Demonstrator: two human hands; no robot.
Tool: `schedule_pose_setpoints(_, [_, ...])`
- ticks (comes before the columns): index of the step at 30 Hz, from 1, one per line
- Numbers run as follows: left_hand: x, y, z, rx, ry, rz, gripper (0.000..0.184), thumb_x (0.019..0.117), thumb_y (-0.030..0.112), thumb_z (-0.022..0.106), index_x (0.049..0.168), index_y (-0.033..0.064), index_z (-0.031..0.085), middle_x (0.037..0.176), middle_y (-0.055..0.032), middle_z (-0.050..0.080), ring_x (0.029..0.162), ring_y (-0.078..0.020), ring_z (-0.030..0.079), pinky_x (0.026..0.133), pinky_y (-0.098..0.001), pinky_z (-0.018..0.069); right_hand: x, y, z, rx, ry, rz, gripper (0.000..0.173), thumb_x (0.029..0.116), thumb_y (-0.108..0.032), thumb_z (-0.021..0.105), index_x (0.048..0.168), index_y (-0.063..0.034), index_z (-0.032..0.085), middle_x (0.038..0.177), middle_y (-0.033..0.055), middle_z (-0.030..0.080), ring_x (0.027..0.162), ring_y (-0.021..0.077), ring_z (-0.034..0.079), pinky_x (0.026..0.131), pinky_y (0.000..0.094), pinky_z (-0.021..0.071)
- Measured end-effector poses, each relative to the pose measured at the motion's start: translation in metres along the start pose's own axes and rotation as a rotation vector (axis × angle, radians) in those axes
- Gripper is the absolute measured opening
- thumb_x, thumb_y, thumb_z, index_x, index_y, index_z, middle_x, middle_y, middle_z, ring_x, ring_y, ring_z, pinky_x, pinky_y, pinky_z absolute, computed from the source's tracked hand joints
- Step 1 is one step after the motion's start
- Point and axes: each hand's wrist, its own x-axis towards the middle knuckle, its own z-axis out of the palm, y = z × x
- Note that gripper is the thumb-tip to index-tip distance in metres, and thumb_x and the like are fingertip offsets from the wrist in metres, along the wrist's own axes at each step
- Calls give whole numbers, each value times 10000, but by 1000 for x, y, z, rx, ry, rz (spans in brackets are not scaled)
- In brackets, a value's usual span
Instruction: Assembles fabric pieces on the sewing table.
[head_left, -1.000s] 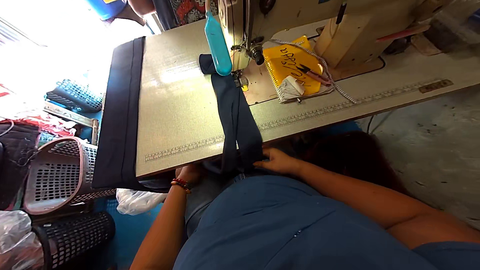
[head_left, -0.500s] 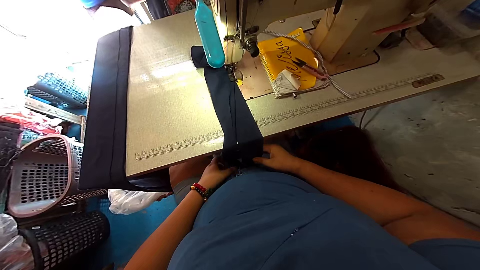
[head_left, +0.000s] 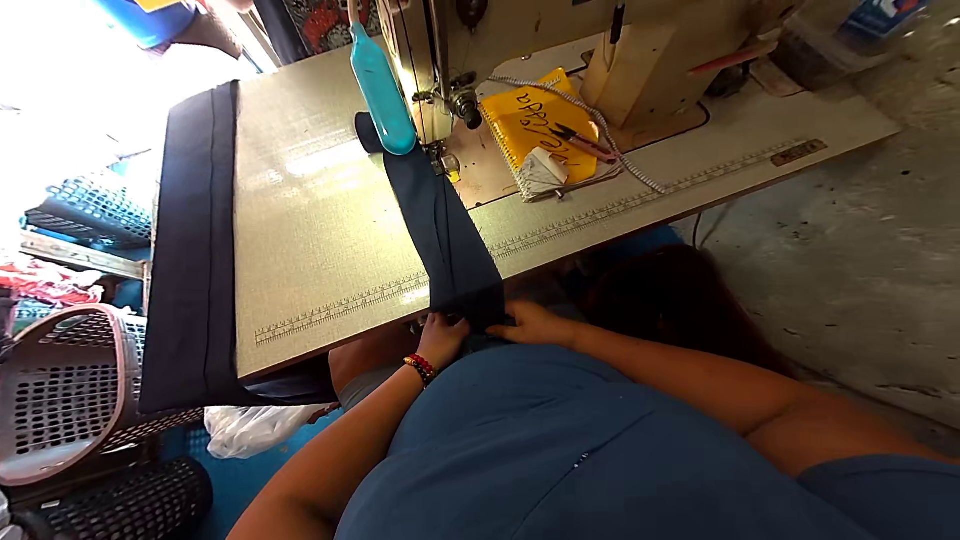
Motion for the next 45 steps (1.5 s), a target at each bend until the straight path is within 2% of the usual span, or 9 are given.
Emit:
schedule_pose_setpoints(4, [3, 12, -2, 201, 29, 43, 319, 997, 181, 618, 1219, -42, 670, 1237, -233, 671, 1233, -336, 606, 1073, -506, 443, 1, -3, 2, -3, -29, -18, 324, 991, -158, 651, 1198, 91, 664, 1162, 201, 707, 1109, 170, 670, 1027, 335, 498])
schedule_pose_setpoints(11, [0, -29, -15, -338, 95, 75, 248, 1003, 39, 596, 1224, -74, 608, 1110, -135, 690, 1001, -128, 672, 918, -317, 556, 2, -8, -5, -18, -99, 10, 292, 1001, -189, 649, 1136, 67, 685, 1062, 151, 721, 987, 109, 670, 940, 311, 513])
schedule_pose_setpoints(14, [-39, -47, -38, -467, 67, 95, 353, 1008, 18, 529, 1352, -59, 512, 1191, -139, 666, 1034, -153, 687, 911, -342, 588, 3, -18, -13, -57, -184, 23, 305, 1011, -224, 641, 1053, 72, 703, 1007, 155, 721, 947, 139, 674, 905, 353, 520])
schedule_pose_setpoints(20, [-141, -55, -96, -489, 295, 371, 182, 1037, 111, 465, 1175, 80, 580, 1037, 29, 697, 917, -82, 690, 814, -308, 607, 8, -87, -15, -75, -293, -326, 292, 1012, -226, 622, 992, 52, 707, 950, 139, 717, 935, 134, 678, 864, 339, 540])
schedule_pose_setpoints(25, [-204, -13, -130, -200, 381, 638, 259, 1059, 233, 541, 1311, 173, 535, 911, 140, 649, 808, 37, 636, 755, -137, 548, 11, -148, 13, -179, -356, -619, 267, 996, -183, 626, 870, 51, 651, 765, 151, 635, 736, 227, 630, 679, 376, 498])
schedule_pose_setpoints(30, [-242, 14, -158, 426, 327, 679, 272, 1032, 183, 459, 1052, 158, 729, 1002, -2, 691, 977, -13, 613, 851, -165, 483, 8, -202, 47, -244, -530, -714, 205, 971, -157, 660, 898, 34, 670, 761, 155, 652, 740, 289, 668, 664, 460, 517])
schedule_pose_setpoints(34, [-252, 24, -163, 516, 290, 601, 319, 1003, 196, 429, 968, 113, 734, 1000, -18, 719, 1014, -43, 632, 869, -206, 488, 10, -233, 80, -241, -587, -702, 149, 969, -94, 642, 1005, 41, 694, 856, 181, 689, 842, 327, 695, 726, 505, 535])
schedule_pose_setpoints(40, [-254, 28, -161, 583, 284, 453, 578, 1001, 637, 444, 941, 143, 738, 948, 1, 717, 913, -65, 653, 775, -285, 530, 7, -248, 124, -250, -607, -796, 246, 955, -91, 633, 1155, 26, 714, 1049, 182, 727, 1059, 306, 689, 905, 473, 531])
schedule_pose_setpoints(45, [-251, 14, -155, 648, 422, 478, 342, 969, 422, 538, 876, 165, 743, 937, 10, 736, 878, -70, 676, 735, -246, 541, 13, -241, 122, -208, -709, -796, 215, 965, -107, 660, 1136, 9, 719, 954, 172, 726, 933, 313, 707, 799, 486, 548])
